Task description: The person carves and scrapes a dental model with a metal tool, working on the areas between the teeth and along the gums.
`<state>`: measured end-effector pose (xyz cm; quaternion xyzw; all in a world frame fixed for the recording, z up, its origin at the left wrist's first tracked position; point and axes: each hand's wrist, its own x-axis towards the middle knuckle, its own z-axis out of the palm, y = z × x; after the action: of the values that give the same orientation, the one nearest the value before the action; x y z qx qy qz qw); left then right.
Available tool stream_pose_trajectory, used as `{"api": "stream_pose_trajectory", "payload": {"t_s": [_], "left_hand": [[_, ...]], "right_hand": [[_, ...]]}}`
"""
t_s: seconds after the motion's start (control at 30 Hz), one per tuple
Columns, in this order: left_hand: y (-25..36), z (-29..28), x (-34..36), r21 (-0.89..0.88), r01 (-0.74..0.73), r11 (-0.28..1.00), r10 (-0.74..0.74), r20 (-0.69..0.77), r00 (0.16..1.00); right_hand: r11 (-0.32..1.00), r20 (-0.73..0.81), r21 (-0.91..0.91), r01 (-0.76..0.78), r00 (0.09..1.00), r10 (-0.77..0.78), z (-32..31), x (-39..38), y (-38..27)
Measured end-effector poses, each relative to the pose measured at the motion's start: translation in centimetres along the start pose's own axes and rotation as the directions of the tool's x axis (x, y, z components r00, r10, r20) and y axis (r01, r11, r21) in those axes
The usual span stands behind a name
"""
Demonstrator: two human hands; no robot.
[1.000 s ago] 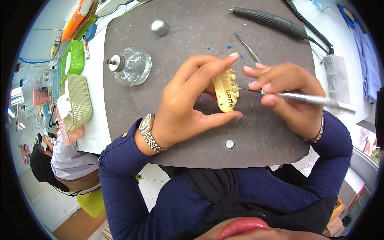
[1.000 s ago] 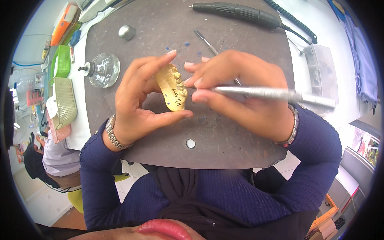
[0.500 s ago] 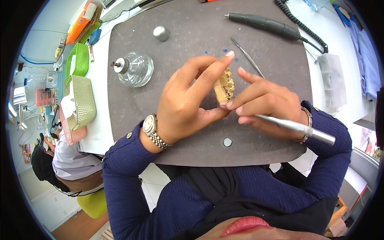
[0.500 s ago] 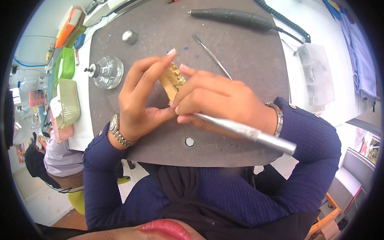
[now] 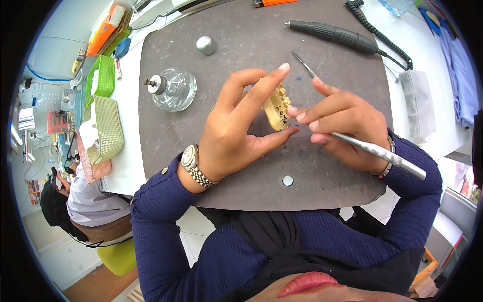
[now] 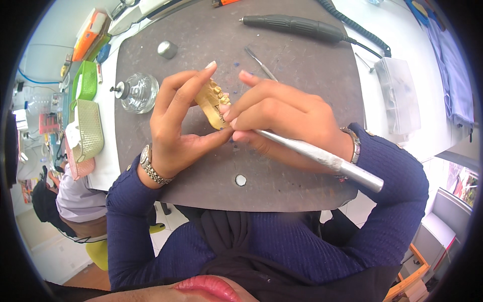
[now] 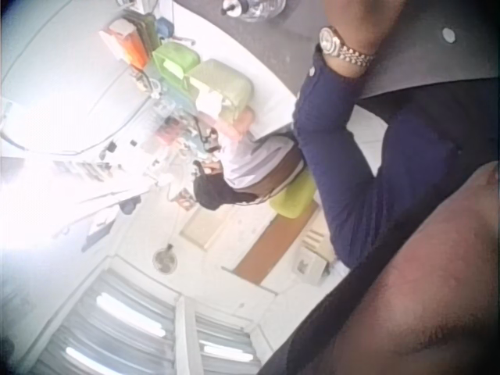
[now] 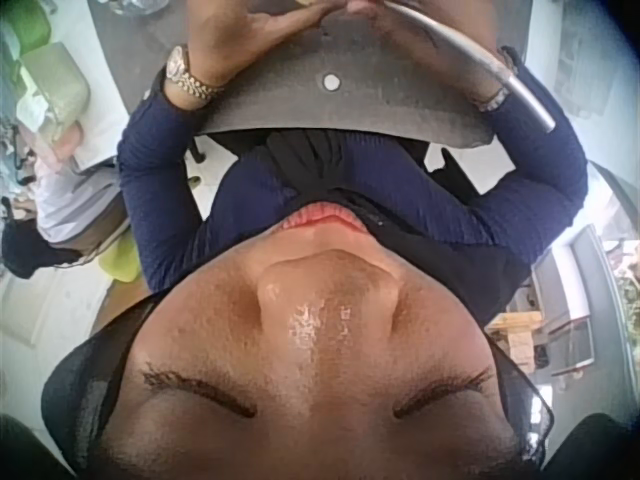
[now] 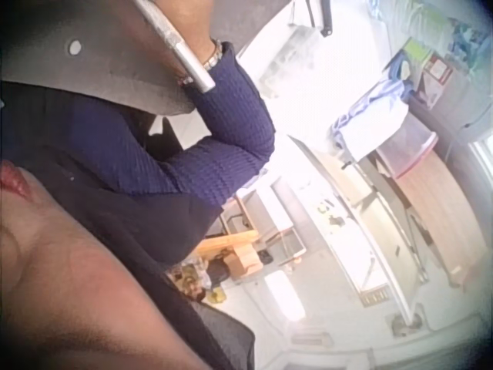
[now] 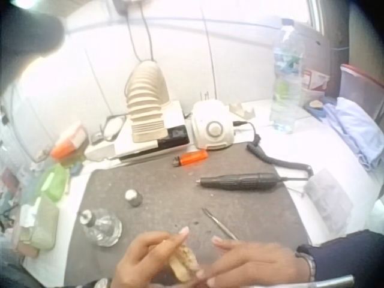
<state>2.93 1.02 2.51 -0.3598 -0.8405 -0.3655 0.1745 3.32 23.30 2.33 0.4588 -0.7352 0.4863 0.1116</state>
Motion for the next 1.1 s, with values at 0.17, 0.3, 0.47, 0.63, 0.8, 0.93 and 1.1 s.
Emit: {"api": "stream_pose_trajectory", "payload": {"t_s": [0.17, 0.3, 0.47, 0.63, 0.8, 0.93, 1.1], "left_hand": [[-0.1, 0.1, 0.1, -0.004, -0.034, 0.999, 0.034, 0.003, 0.999], [-0.6, 0.7, -0.6, -0.201, 0.130, 0.971, -0.132, 0.004, 0.991], [-1.1, 0.5, -0.9, -0.508, 0.416, 0.754, -0.320, 0.268, 0.909], [-0.2, 0.6, -0.8, -0.803, 0.510, 0.307, -0.469, 0.339, 0.816], [-1.7, 0.1, -0.8, -0.434, 0.211, 0.876, -0.171, 0.131, 0.977], [-1.5, -0.1, 0.0, -0.067, -0.048, 0.997, 0.051, 0.041, 0.998], [-2.1, -0.9, 0.5, 0.219, -0.223, 0.950, 0.237, -0.039, 0.971]], "right_hand": [[1.000, 0.059, 0.028, -0.011, 0.998, 0.009, 0.2, -0.1, 0.2], [0.998, -0.108, 0.070, -0.008, 0.994, 0.015, 0.2, 0.1, 0.1], [0.978, -0.227, 0.155, -0.140, 0.958, 0.174, 0.3, -0.3, 0.7], [0.963, -0.283, 0.224, -0.149, 0.936, 0.210, 0.2, -0.3, 0.8], [0.973, -0.187, 0.187, -0.131, 0.968, 0.167, -0.7, -0.4, 1.0], [0.977, -0.188, 0.164, -0.135, 0.968, 0.166, -0.9, -0.8, 1.3], [0.979, -0.173, 0.162, -0.122, 0.974, 0.150, -0.9, -0.5, 1.0]]}}
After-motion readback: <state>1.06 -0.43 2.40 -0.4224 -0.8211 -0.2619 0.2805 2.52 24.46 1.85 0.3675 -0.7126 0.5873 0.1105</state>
